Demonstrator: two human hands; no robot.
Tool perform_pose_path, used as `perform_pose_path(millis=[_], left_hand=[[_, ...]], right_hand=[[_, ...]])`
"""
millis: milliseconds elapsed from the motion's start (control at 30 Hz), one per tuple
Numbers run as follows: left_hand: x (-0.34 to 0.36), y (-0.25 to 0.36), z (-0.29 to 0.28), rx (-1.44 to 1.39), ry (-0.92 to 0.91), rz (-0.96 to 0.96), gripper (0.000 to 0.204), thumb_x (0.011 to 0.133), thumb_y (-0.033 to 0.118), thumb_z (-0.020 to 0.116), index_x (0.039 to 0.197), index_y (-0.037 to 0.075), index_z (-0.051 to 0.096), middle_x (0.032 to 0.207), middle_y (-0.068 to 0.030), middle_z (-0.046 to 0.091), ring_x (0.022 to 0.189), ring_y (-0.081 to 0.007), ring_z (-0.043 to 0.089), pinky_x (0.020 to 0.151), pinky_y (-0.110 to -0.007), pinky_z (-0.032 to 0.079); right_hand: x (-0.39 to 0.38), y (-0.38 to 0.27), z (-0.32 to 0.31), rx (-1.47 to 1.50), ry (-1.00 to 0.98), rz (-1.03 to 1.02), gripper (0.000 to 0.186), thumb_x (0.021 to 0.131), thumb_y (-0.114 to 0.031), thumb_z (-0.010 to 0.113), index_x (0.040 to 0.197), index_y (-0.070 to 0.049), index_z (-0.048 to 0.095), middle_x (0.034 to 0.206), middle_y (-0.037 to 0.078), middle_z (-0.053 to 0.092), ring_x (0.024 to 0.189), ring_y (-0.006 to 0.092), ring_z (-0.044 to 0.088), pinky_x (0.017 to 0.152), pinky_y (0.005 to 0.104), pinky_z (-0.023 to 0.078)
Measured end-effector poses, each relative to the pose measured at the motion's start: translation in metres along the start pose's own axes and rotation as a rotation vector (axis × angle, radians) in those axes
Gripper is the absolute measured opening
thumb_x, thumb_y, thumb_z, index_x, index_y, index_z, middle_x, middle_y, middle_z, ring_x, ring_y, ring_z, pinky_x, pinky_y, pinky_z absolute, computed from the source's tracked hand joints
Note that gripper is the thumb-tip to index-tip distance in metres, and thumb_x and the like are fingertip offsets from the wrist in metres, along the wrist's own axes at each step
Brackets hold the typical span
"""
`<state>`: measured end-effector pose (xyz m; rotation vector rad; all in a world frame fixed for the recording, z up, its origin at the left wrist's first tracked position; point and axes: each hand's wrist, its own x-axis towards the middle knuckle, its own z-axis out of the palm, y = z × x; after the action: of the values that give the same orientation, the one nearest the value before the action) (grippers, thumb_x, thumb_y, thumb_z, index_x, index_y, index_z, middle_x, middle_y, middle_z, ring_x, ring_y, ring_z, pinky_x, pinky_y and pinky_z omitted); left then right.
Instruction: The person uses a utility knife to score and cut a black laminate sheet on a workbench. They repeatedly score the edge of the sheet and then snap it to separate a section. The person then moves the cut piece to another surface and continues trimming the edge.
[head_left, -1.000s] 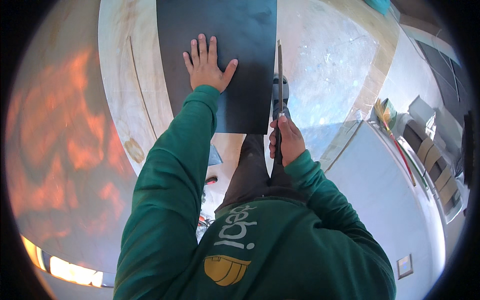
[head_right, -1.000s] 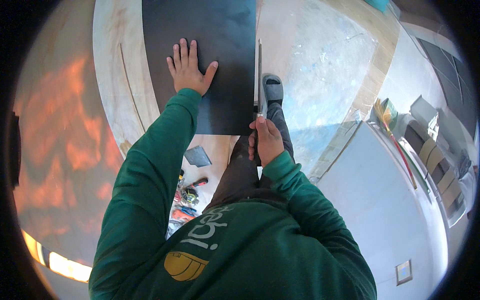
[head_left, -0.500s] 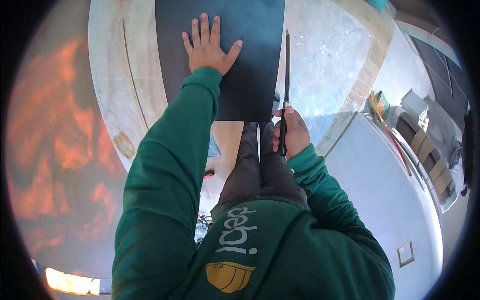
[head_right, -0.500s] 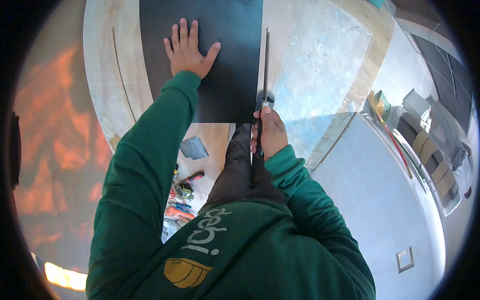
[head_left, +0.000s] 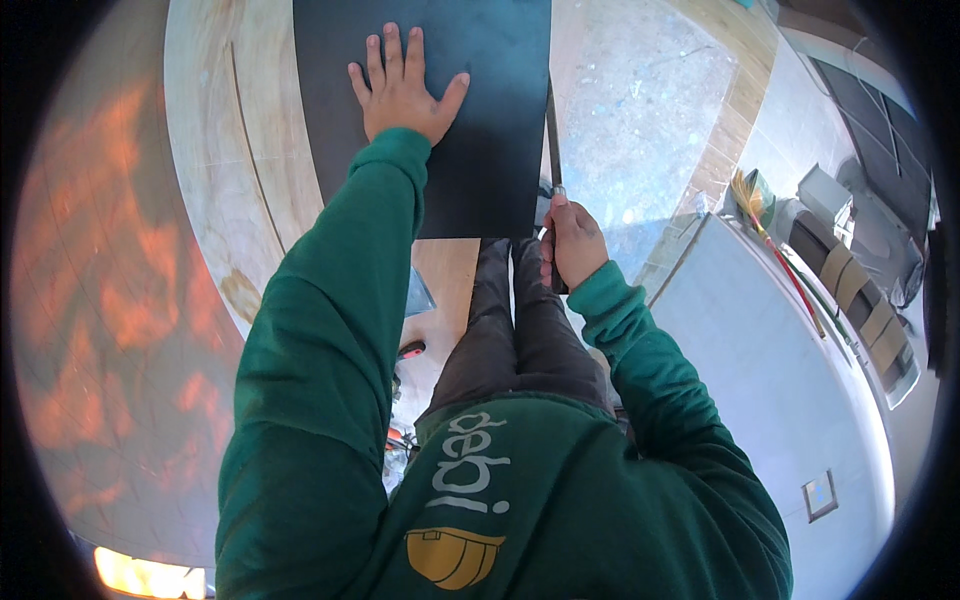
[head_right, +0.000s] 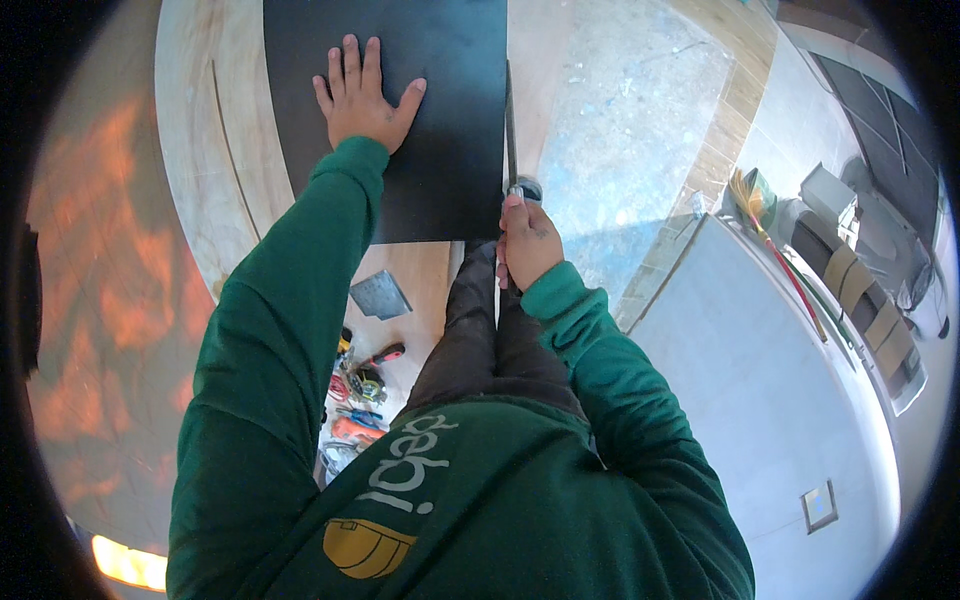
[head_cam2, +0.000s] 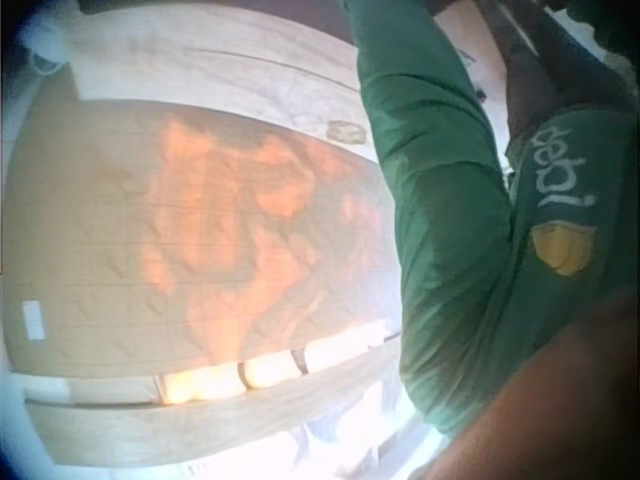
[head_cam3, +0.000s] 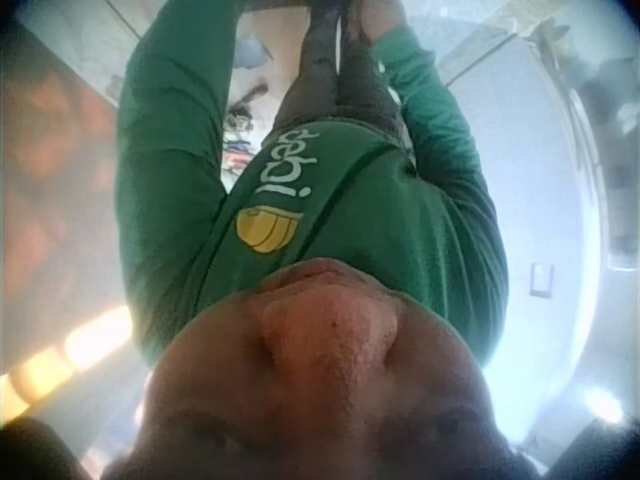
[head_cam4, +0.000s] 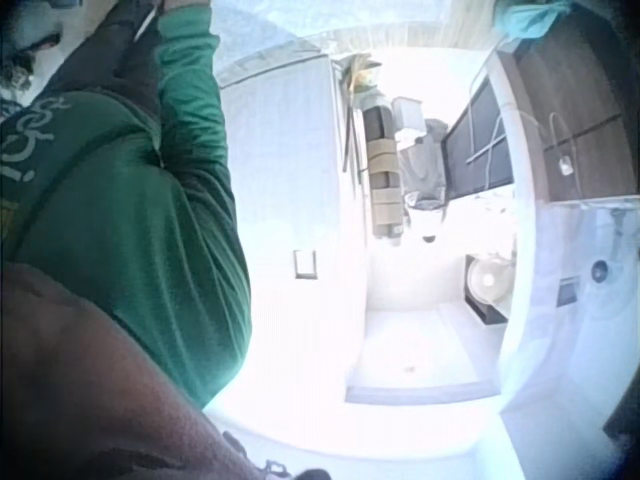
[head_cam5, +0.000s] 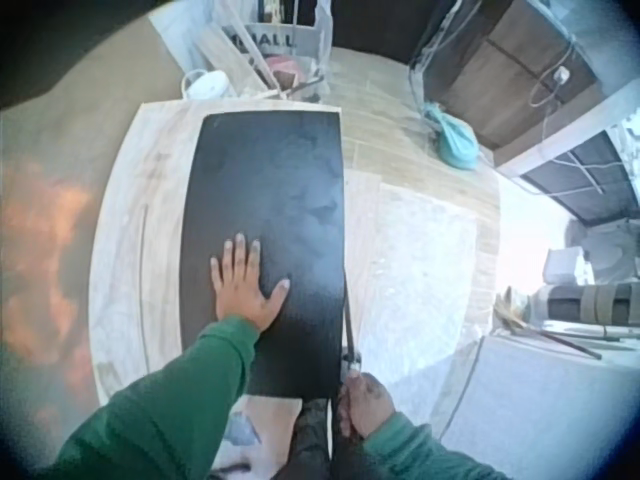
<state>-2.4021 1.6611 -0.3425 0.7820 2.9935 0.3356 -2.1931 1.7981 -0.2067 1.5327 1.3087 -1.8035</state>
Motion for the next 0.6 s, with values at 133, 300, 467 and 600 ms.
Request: perform_pose_path(millis=[133,300,467,600], left_hand=[[0.000,0.000,-0.001,-0.013,0.007,0.009,0.085,0.087,0.066,0.051,0.155,0.018,0.031,0.163,-0.0114,0.022,0.152,-0.0305,0.014,0.121,-0.055,0.005],[0.002,0.003,-0.002,-0.019,-0.010,0.004,0.085,0.087,0.066,0.050,0.155,0.018,0.031,0.163,-0.0121,0.022,0.152,-0.0311,0.014,0.121,-0.055,0.005],[0.000,0.000,-0.001,-0.019,-0.011,0.000,0.085,0.088,0.066,0.050,0.155,0.018,0.032,0.163,-0.0121,0.022,0.152,-0.0313,0.014,0.121,-0.056,0.005],[0.000,-0.001,-0.001,-0.021,-0.004,-0.004,0.085,0.087,0.066,0.049,0.155,0.017,0.032,0.163,-0.0126,0.022,0.152,-0.0320,0.014,0.120,-0.056,0.005]], right_hand=[[-0.009,-0.001,0.002,0.040,0.019,-0.039,0.045,0.103,-0.048,0.041,0.090,-0.006,0.049,0.057,0.006,0.049,0.038,0.0159,0.048,0.036,0.0315,0.043],[0.009,-0.004,0.013,-0.074,0.032,-0.040,0.043,0.104,-0.045,0.040,0.091,-0.005,0.048,0.056,0.006,0.049,0.039,0.0162,0.048,0.035,0.0317,0.042],[0.011,-0.008,0.008,-0.122,0.030,-0.031,0.047,0.102,-0.050,0.041,0.089,-0.005,0.048,0.055,0.005,0.048,0.038,0.0155,0.048,0.035,0.0302,0.042],[0.000,-0.024,0.006,-0.101,0.023,-0.008,0.045,0.103,-0.045,0.041,0.092,-0.003,0.049,0.055,0.006,0.048,0.038,0.0170,0.049,0.036,0.0321,0.043]])
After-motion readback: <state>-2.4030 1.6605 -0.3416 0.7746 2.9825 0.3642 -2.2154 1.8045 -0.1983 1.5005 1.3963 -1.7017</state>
